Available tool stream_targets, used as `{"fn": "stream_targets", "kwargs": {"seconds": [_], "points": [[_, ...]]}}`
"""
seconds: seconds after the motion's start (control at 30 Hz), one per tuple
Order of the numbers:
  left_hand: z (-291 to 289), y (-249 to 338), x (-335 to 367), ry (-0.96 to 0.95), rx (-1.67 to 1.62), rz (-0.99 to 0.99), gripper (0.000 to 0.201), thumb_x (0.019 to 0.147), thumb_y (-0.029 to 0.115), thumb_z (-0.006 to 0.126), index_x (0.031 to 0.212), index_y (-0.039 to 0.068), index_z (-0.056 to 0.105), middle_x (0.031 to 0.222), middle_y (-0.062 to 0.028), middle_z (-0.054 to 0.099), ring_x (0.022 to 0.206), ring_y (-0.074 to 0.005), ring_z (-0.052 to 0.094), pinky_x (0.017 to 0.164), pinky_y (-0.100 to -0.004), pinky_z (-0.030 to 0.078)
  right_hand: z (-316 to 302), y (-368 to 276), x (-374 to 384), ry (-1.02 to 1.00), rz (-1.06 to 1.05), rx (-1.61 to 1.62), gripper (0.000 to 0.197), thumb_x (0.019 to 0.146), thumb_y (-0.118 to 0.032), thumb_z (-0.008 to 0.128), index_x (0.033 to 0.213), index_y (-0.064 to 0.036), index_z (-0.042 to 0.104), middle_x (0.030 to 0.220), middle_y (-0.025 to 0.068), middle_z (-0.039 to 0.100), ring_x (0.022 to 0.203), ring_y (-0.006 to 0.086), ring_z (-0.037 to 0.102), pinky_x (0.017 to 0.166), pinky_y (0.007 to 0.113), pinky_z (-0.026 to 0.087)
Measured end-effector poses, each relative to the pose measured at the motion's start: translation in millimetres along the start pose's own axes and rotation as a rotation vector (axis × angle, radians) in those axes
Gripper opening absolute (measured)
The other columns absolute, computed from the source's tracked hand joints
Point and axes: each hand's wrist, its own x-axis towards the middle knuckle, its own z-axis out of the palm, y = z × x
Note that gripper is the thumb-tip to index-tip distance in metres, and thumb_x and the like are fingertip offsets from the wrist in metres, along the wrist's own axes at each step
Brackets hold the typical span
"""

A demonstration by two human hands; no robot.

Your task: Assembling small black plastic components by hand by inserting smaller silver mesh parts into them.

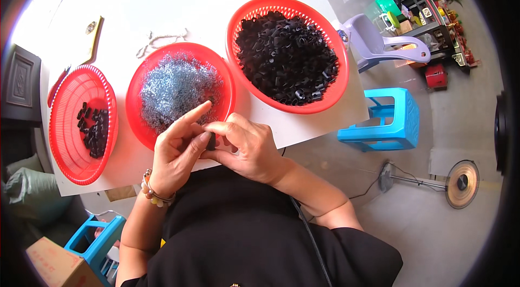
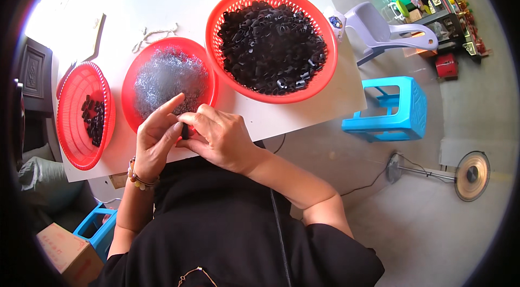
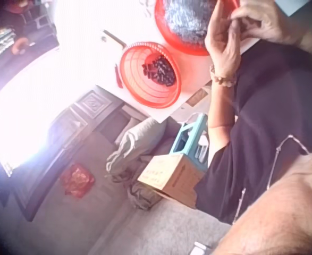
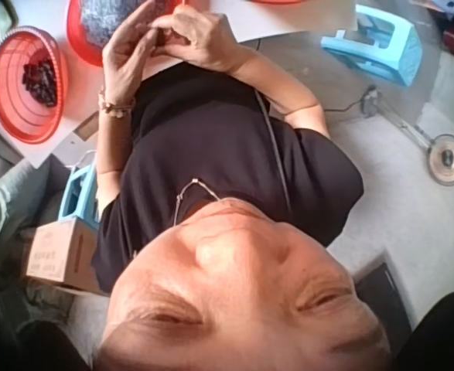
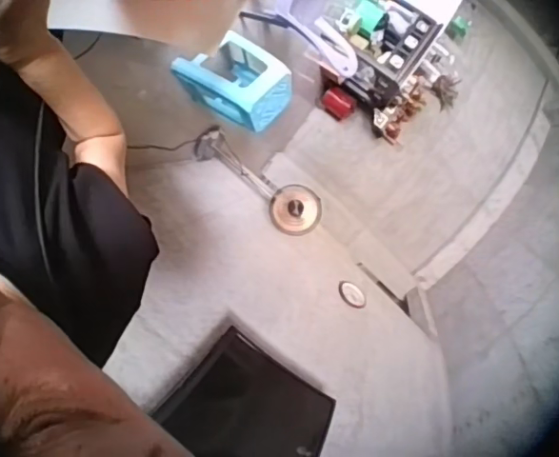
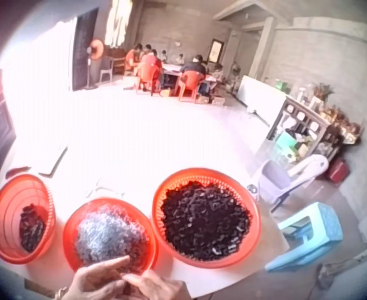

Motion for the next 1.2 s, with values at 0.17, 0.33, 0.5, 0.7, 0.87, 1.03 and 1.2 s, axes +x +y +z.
{"fn": "stream_targets", "kwargs": {"seconds": [0.17,0.33,0.5,0.7,0.87,1.03,1.2], "points": [[-0.3,5.2,-2.0,0.057,0.138,0.029,0.046,0.089,-0.002,0.055,0.133,0.001,0.044,0.087,-0.0021,0.060,0.080,-0.0044,0.054,0.069,-0.0180,0.045,-4.0,0.2,1.6,-0.033,-0.031,-0.001,0.048,0.067,-0.016,0.080,0.110,-0.0057,0.060,0.078,0.0050,0.056,0.058,0.0139,0.060,0.052,0.029,0.050],[-16.1,13.6,-4.1,0.183,0.109,0.131,0.030,0.088,-0.006,0.054,0.117,-0.001,0.052,0.088,-0.0025,0.060,0.080,-0.0060,0.056,0.072,-0.0192,0.045,-13.4,-11.4,7.0,-0.042,0.023,0.040,0.051,0.071,-0.012,0.077,0.118,-0.0040,0.059,0.083,0.0068,0.058,0.060,0.0141,0.058,0.051,0.029,0.049],[-57.9,29.2,-13.4,0.329,0.291,0.299,0.019,0.089,-0.006,0.051,0.107,-0.003,0.057,0.093,-0.0057,0.063,0.087,-0.0107,0.060,0.078,-0.0232,0.047,-38.6,4.5,23.9,0.106,-0.040,-0.037,0.028,0.078,-0.005,0.071,0.106,-0.0030,0.065,0.088,0.0071,0.061,0.064,0.0131,0.056,0.049,0.025,0.046],[-135.9,30.9,-30.4,0.781,1.021,0.426,0.018,0.089,0.000,0.055,0.105,0.005,0.062,0.091,-0.0040,0.065,0.079,-0.0071,0.060,0.066,-0.0237,0.049,-89.4,46.5,37.8,0.284,0.254,-0.322,0.020,0.078,-0.003,0.069,0.098,-0.0011,0.067,0.088,0.0068,0.062,0.057,0.0083,0.052,0.054,0.022,0.045],[-152.9,37.9,-43.3,0.936,1.278,0.040,0.021,0.089,0.004,0.056,0.109,0.007,0.064,0.093,-0.0067,0.067,0.086,-0.0116,0.063,0.072,-0.0249,0.050,-104.9,65.1,28.3,0.103,0.438,-0.473,0.015,0.078,-0.013,0.069,0.090,-0.0039,0.068,0.087,0.0102,0.062,0.060,0.0212,0.060,0.060,0.032,0.050],[-165.8,30.0,-54.4,0.876,1.362,0.280,0.018,0.084,0.006,0.061,0.101,0.008,0.067,0.090,-0.0081,0.069,0.081,-0.0217,0.065,0.071,-0.0328,0.050,-89.0,77.0,38.7,0.056,0.461,-0.530,0.021,0.076,-0.026,0.073,0.086,-0.0070,0.070,0.084,0.0109,0.061,0.068,0.0254,0.061,0.066,0.036,0.049],[-151.9,28.7,-38.2,0.894,1.367,0.248,0.021,0.079,0.009,0.064,0.099,0.011,0.068,0.084,-0.0097,0.067,0.082,-0.0280,0.062,0.075,-0.0376,0.048,-98.4,75.2,38.5,0.021,0.443,-0.658,0.018,0.076,-0.023,0.072,0.081,-0.0057,0.070,0.077,0.0121,0.060,0.069,0.0291,0.061,0.063,0.038,0.047]]}}
